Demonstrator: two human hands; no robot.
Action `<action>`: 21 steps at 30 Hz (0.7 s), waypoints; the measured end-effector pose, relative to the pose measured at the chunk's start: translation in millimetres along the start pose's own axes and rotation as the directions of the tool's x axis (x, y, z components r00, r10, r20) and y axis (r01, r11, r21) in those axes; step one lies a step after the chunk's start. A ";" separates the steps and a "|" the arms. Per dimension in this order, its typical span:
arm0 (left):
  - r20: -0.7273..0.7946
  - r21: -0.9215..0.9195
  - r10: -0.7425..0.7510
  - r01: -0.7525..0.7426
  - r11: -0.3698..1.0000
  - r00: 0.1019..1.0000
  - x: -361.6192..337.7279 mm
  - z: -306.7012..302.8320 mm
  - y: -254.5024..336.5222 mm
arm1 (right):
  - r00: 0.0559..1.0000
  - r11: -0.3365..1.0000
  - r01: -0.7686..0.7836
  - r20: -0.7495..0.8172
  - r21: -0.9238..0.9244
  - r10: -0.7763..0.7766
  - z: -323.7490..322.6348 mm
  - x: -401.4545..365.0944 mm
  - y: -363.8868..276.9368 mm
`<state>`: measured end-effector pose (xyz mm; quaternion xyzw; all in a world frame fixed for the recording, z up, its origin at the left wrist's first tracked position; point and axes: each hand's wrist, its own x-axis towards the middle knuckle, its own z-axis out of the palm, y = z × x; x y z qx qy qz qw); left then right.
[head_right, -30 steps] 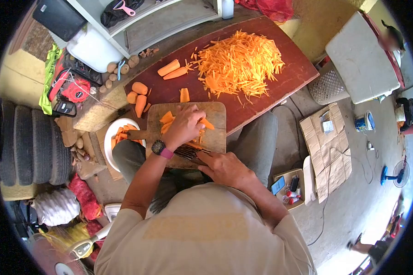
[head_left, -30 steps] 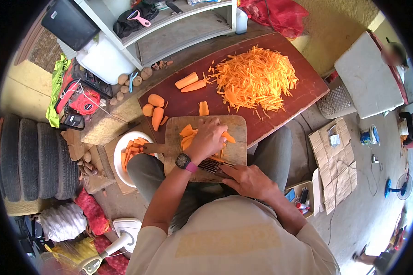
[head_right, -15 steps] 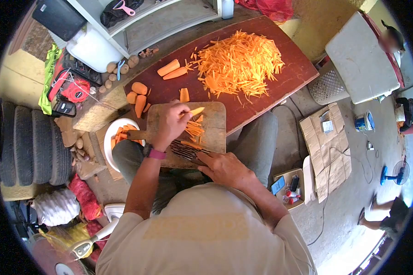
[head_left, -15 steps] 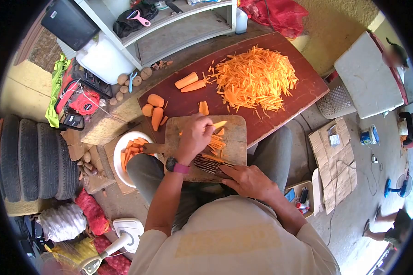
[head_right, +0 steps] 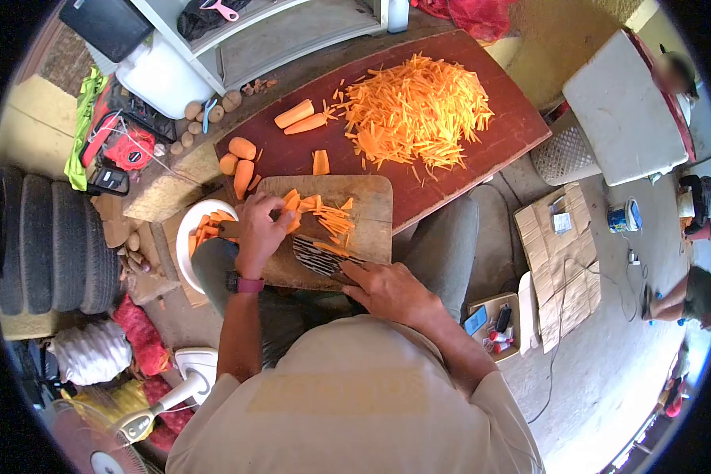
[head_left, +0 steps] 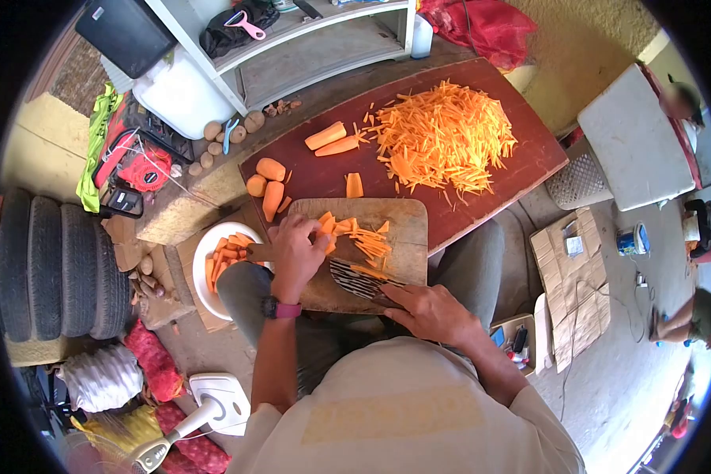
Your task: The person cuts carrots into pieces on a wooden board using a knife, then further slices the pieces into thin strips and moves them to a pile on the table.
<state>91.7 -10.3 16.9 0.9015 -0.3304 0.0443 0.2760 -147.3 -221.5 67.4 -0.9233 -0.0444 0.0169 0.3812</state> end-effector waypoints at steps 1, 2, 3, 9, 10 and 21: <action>-0.014 -0.023 0.008 -0.008 1.000 1.000 2.1 1.2 3.3 | 1.000 1.000 -0.005 -0.001 -0.004 0.005 -0.7 -0.2 -0.4; -0.012 -0.048 0.033 -0.034 0.998 0.999 4.8 2.5 7.0 | 1.000 1.000 -0.009 0.006 -0.013 0.009 -1.5 -0.1 -0.5; -0.010 -0.072 0.059 -0.059 0.996 0.998 8.7 1.6 13.4 | 1.000 1.000 -0.012 0.013 -0.020 0.012 -1.8 0.4 -0.8; 0.218 -0.164 0.282 -0.250 0.954 0.934 33.1 25.0 47.2 | 1.000 1.000 -0.011 0.012 -0.016 0.011 -2.2 1.0 -3.3; 0.226 -0.149 0.323 -0.295 0.944 0.919 37.3 33.6 50.6 | 1.000 1.000 -0.005 -0.001 -0.020 0.005 -1.9 1.0 -2.1; 0.276 -0.036 0.416 -0.423 0.905 0.866 48.0 63.0 66.3 | 0.999 1.000 -0.008 0.038 -0.019 0.008 -6.4 4.6 -3.9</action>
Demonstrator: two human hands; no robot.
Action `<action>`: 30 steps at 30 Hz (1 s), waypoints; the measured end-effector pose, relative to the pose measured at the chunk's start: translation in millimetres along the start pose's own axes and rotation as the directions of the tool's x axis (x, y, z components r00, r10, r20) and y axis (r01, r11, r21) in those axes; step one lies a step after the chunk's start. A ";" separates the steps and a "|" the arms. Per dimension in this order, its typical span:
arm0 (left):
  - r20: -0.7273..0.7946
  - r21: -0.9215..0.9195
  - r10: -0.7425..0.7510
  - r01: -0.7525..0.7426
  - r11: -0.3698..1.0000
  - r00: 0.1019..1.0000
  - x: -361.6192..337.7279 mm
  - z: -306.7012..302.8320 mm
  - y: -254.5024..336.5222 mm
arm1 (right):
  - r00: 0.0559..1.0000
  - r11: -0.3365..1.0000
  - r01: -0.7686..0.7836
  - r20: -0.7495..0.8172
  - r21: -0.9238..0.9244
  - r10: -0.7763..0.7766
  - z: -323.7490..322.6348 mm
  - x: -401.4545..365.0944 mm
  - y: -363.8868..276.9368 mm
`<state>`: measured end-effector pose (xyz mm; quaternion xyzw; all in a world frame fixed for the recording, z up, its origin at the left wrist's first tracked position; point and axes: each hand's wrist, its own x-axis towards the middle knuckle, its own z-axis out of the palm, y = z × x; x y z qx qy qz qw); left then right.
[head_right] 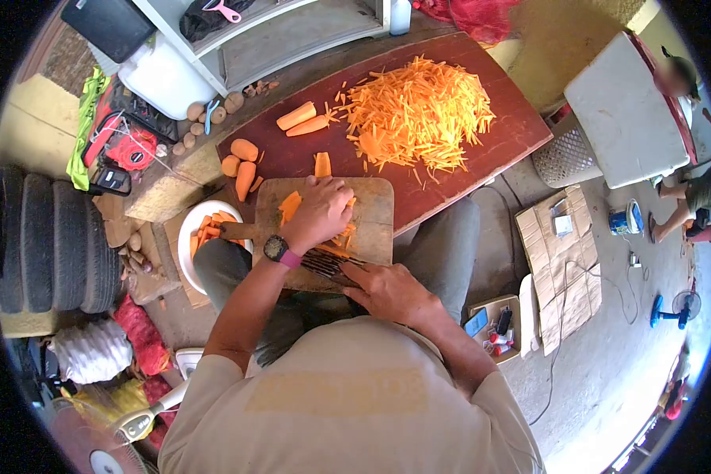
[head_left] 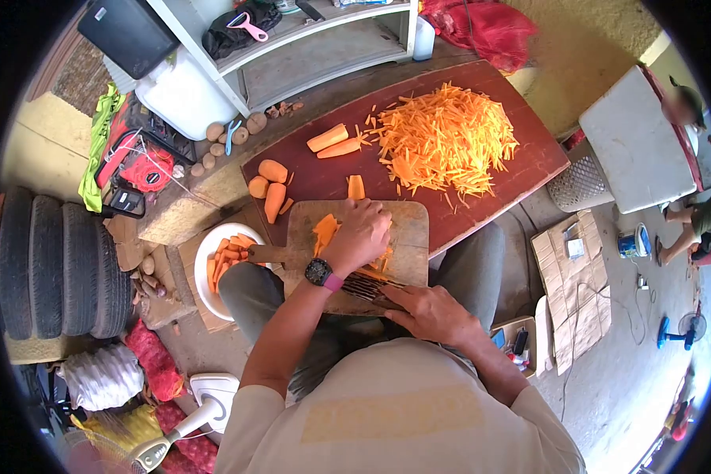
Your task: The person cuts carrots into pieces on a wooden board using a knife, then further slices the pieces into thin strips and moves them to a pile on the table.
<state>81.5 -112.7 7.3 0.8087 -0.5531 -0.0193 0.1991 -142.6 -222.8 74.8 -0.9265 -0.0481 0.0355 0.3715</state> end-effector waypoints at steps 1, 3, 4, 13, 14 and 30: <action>0.010 -0.031 -0.017 0.017 0.999 1.000 -0.1 1.2 -1.2 | 1.000 1.000 0.011 -0.006 0.006 -0.011 -0.1 0.3 0.1; 0.028 -0.091 -0.049 0.051 0.995 0.998 1.7 1.9 -3.6 | 1.000 1.000 0.014 -0.004 0.003 -0.014 1.4 1.1 2.0; 0.031 -0.095 -0.053 0.056 0.994 0.998 1.9 1.8 -3.5 | 1.000 1.000 0.015 -0.004 0.001 -0.015 1.7 1.4 2.7; -0.071 -0.183 -0.076 0.062 0.981 0.995 3.2 -9.1 -2.3 | 0.999 1.000 0.018 -0.029 -0.005 -0.018 2.9 0.7 2.1; -0.131 -0.197 -0.082 0.056 0.979 0.988 -0.8 -15.6 -4.3 | 1.000 1.000 0.015 -0.027 -0.009 -0.015 2.4 0.7 1.9; -0.155 -0.347 -0.487 0.414 0.841 0.860 -83.5 -39.6 -35.7 | 0.999 0.999 -0.025 -0.044 -0.029 0.023 -1.5 -3.5 2.1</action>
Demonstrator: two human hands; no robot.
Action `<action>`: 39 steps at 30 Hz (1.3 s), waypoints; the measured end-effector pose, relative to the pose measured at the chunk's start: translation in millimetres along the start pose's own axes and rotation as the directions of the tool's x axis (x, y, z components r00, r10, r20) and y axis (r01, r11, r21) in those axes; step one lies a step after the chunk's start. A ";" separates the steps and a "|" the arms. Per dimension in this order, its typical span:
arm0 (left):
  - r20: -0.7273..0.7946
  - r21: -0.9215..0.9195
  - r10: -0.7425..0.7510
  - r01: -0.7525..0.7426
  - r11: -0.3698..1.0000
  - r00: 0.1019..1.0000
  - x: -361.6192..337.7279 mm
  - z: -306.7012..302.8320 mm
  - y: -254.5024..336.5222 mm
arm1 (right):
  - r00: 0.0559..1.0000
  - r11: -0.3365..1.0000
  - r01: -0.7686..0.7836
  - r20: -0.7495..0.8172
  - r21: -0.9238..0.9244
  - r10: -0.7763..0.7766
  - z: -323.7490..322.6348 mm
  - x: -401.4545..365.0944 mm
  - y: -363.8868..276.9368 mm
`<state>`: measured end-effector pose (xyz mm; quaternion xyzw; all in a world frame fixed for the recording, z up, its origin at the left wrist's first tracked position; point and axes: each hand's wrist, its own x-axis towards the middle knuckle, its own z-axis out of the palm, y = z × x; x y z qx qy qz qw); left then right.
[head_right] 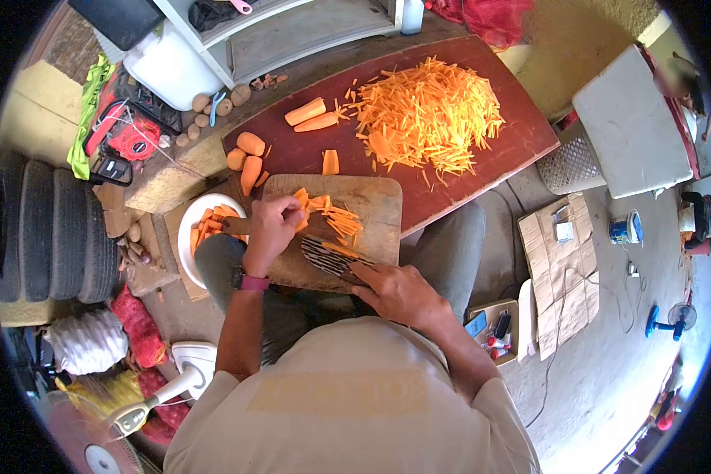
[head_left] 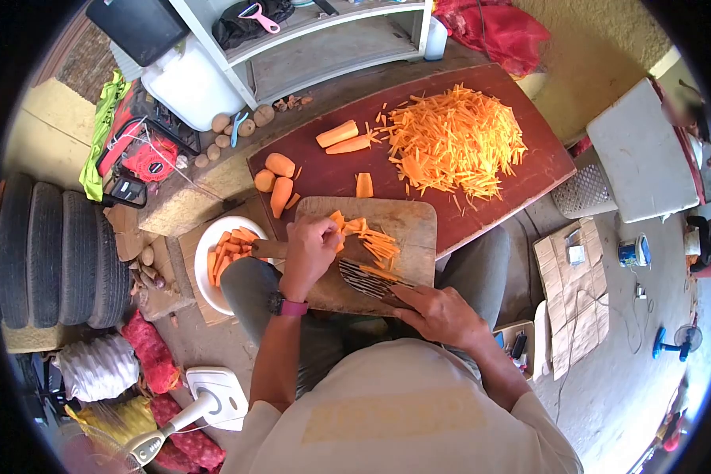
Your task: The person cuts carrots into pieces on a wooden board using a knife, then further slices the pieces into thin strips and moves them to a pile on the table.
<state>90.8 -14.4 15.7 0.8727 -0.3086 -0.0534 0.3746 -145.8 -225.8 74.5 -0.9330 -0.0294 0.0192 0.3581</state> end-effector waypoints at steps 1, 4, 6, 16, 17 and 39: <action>-0.010 0.027 0.051 -0.051 0.998 0.999 2.0 0.0 4.4 | 1.000 1.000 -0.013 0.008 -0.006 0.013 -1.4 -0.5 -1.5; -0.014 0.142 0.194 -0.190 0.971 0.981 12.6 -1.9 22.1 | 1.000 1.000 -0.011 0.005 -0.011 0.011 2.2 -2.6 1.7; 0.014 0.256 0.278 -0.272 0.928 0.961 20.6 -1.7 30.4 | 1.000 1.000 0.004 -0.006 0.001 -0.004 7.7 -3.6 5.1; 0.211 0.134 0.328 -0.359 0.923 0.921 24.1 23.3 26.7 | 1.000 1.000 -0.008 0.009 0.002 0.008 3.1 -3.6 0.0; 0.212 0.098 0.335 -0.361 0.927 0.918 23.1 24.3 28.8 | 1.000 1.000 -0.011 0.014 0.003 0.011 3.1 -3.1 -0.2; 0.213 0.323 0.408 -0.458 0.828 0.888 34.2 8.6 16.7 | 1.000 1.000 0.023 0.001 0.011 -0.023 3.6 -1.7 -0.7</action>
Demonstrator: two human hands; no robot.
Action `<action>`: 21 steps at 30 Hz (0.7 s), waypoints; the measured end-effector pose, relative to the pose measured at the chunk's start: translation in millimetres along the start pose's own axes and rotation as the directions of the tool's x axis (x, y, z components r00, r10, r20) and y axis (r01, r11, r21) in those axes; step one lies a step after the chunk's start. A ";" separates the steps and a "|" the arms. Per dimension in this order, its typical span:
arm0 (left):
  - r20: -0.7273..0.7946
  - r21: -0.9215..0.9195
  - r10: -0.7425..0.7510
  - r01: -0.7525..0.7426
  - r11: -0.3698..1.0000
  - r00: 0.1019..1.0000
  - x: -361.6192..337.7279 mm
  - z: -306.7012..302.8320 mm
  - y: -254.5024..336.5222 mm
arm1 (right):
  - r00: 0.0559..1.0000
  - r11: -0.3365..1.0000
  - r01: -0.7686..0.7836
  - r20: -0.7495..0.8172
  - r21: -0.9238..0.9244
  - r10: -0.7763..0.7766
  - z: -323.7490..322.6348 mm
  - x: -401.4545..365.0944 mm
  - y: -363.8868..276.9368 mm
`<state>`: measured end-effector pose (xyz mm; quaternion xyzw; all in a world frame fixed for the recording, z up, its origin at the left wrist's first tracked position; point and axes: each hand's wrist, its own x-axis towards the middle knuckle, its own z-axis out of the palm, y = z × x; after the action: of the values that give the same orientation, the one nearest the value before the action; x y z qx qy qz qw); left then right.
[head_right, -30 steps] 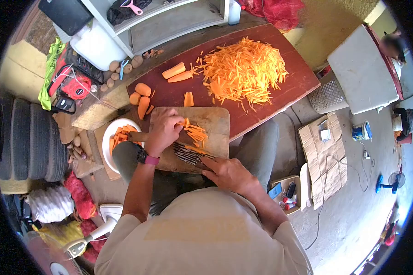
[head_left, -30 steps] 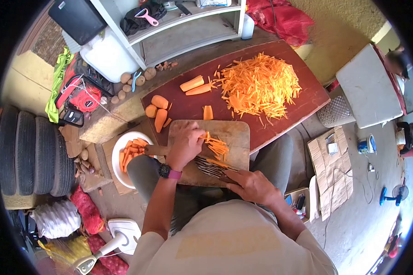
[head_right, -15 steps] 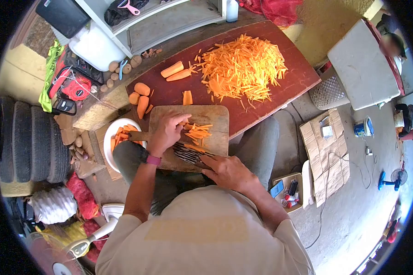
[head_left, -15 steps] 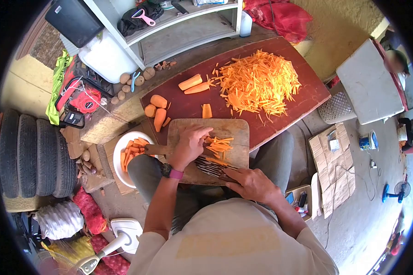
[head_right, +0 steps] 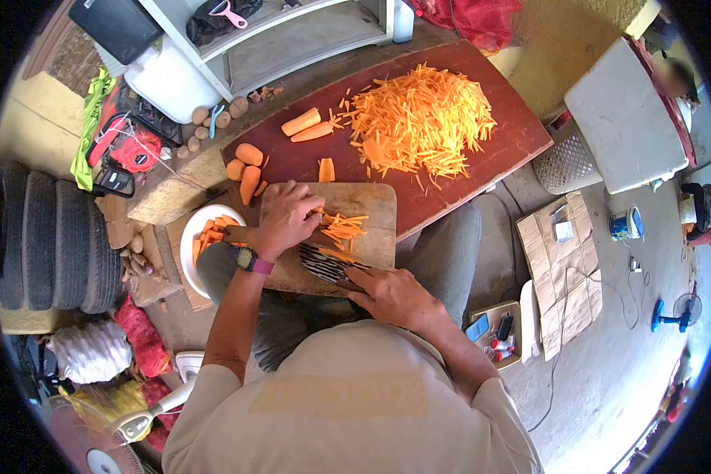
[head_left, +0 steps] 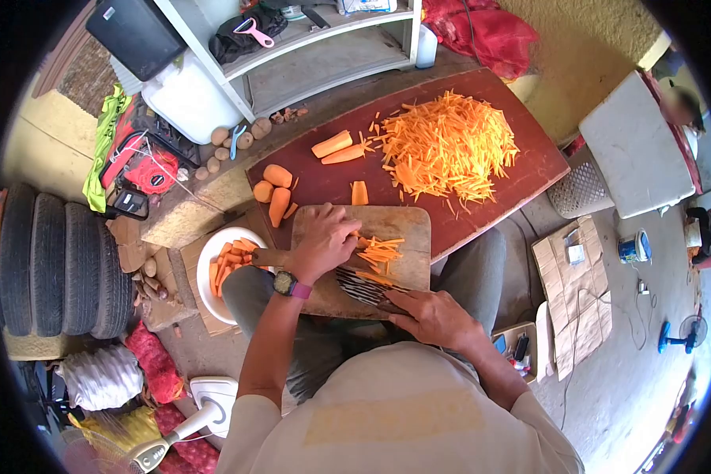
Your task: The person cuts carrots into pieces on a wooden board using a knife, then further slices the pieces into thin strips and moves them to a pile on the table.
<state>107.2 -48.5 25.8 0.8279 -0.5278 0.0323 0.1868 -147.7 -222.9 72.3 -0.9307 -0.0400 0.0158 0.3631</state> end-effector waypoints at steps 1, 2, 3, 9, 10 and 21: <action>-0.008 0.004 -0.004 0.004 1.000 1.000 -0.9 2.6 -4.1 | 1.000 1.000 -0.002 0.003 -0.002 0.002 -0.6 -0.1 0.0; -0.017 0.009 -0.006 0.006 1.000 1.000 -2.7 7.7 -11.1 | 1.000 1.000 0.001 0.000 0.006 -0.001 -0.2 -0.1 0.8; -0.025 0.013 -0.008 0.008 1.000 1.000 -1.8 7.7 -12.8 | 1.000 1.000 0.003 -0.003 0.014 -0.003 1.0 0.0 2.0; 0.004 -0.200 -0.095 0.094 0.975 0.995 -4.5 2.5 1.6 | 1.000 1.000 -0.007 0.014 0.004 0.007 -0.7 0.1 -0.4; 0.035 -0.195 -0.091 0.096 0.976 0.995 -4.5 1.6 5.1 | 1.000 1.000 -0.006 0.013 0.001 0.006 -1.2 0.3 -0.5; 0.004 -0.311 -0.081 0.078 0.947 0.997 -3.5 17.7 -1.1 | 1.000 1.000 -0.018 0.024 -0.001 0.018 1.4 -0.5 2.9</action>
<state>104.1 -51.1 8.1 0.8087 -0.4917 -0.0550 0.3182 -148.2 -224.2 69.3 -0.9309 -0.0362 0.0303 0.3622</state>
